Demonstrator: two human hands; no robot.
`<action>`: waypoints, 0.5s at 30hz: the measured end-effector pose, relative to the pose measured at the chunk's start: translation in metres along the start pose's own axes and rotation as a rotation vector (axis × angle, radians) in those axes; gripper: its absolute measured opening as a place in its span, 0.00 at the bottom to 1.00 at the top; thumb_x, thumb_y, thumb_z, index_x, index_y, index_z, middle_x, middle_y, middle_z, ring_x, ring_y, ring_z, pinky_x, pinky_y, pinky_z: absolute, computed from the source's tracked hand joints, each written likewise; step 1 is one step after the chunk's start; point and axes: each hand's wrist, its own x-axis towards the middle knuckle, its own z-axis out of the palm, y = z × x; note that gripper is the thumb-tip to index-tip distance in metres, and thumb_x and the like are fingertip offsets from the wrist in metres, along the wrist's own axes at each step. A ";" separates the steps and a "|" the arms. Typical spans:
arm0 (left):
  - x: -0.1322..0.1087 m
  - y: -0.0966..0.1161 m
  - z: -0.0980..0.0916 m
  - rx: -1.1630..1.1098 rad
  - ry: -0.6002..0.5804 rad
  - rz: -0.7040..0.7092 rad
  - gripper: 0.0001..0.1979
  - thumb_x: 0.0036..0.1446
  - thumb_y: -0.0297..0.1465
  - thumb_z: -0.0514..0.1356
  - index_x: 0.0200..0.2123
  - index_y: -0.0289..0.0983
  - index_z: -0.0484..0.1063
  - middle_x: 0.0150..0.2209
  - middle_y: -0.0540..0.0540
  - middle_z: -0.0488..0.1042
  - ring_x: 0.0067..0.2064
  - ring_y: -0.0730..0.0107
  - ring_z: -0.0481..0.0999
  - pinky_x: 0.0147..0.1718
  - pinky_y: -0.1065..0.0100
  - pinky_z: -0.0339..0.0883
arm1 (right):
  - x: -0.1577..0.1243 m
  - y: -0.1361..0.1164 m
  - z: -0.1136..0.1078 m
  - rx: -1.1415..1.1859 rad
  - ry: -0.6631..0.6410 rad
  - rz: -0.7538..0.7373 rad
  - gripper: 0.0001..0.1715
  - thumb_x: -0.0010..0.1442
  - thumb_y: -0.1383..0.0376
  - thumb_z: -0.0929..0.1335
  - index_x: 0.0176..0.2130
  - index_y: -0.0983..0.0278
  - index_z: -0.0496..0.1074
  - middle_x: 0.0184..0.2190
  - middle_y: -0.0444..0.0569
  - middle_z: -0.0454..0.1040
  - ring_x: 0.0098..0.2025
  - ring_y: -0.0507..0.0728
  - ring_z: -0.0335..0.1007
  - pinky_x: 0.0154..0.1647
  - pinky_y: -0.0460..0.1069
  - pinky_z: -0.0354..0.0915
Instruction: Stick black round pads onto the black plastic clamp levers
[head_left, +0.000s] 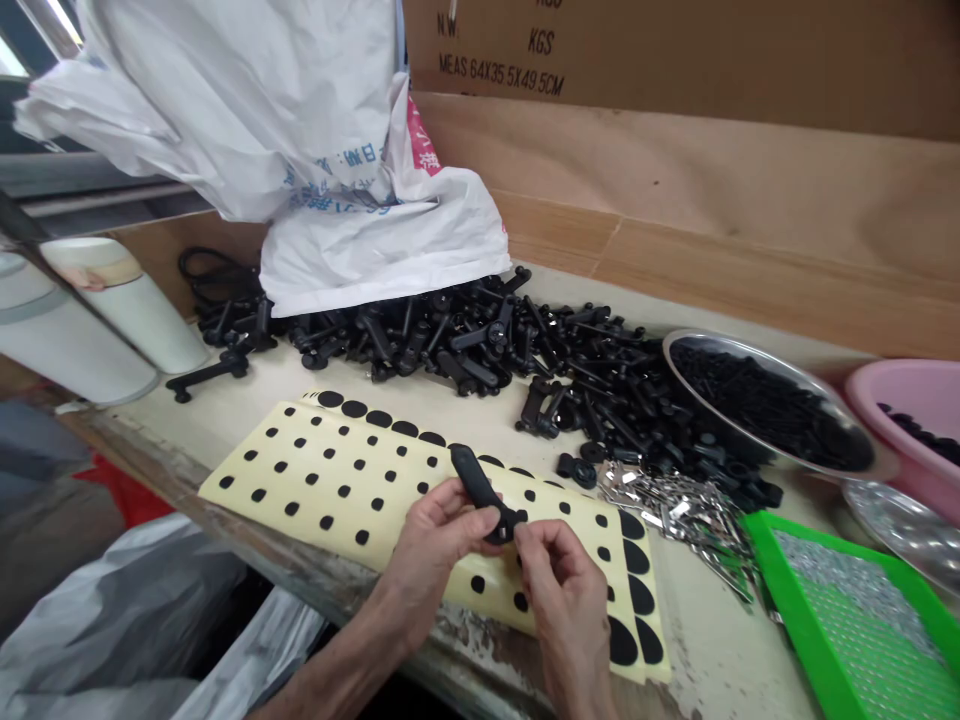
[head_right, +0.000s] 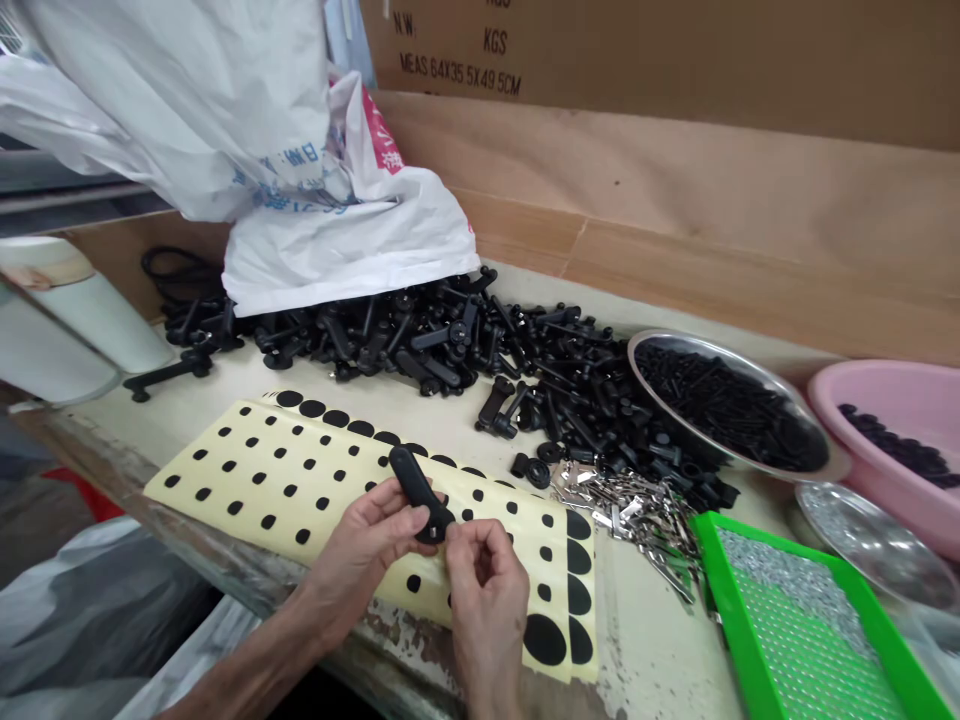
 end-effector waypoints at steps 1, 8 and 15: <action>0.000 -0.001 0.001 0.008 0.023 0.006 0.12 0.50 0.28 0.67 0.40 0.34 0.74 0.39 0.43 0.75 0.40 0.66 0.73 0.37 0.67 0.68 | 0.000 -0.001 0.000 -0.019 -0.003 -0.011 0.20 0.54 0.50 0.68 0.24 0.62 0.65 0.18 0.38 0.57 0.21 0.50 0.50 0.20 0.44 0.50; -0.005 -0.009 0.003 0.057 0.125 0.090 0.13 0.50 0.27 0.66 0.41 0.33 0.74 0.42 0.42 0.76 0.43 0.66 0.72 0.44 0.67 0.66 | 0.003 -0.006 0.001 -0.169 -0.004 -0.076 0.19 0.53 0.52 0.67 0.22 0.62 0.63 0.18 0.39 0.59 0.21 0.51 0.54 0.21 0.45 0.53; -0.003 -0.014 0.003 0.071 0.123 0.118 0.13 0.53 0.28 0.64 0.43 0.34 0.72 0.41 0.42 0.76 0.38 0.68 0.73 0.33 0.71 0.67 | 0.000 -0.004 0.001 -0.110 -0.061 -0.101 0.18 0.56 0.52 0.66 0.24 0.62 0.65 0.19 0.40 0.61 0.21 0.50 0.53 0.21 0.45 0.54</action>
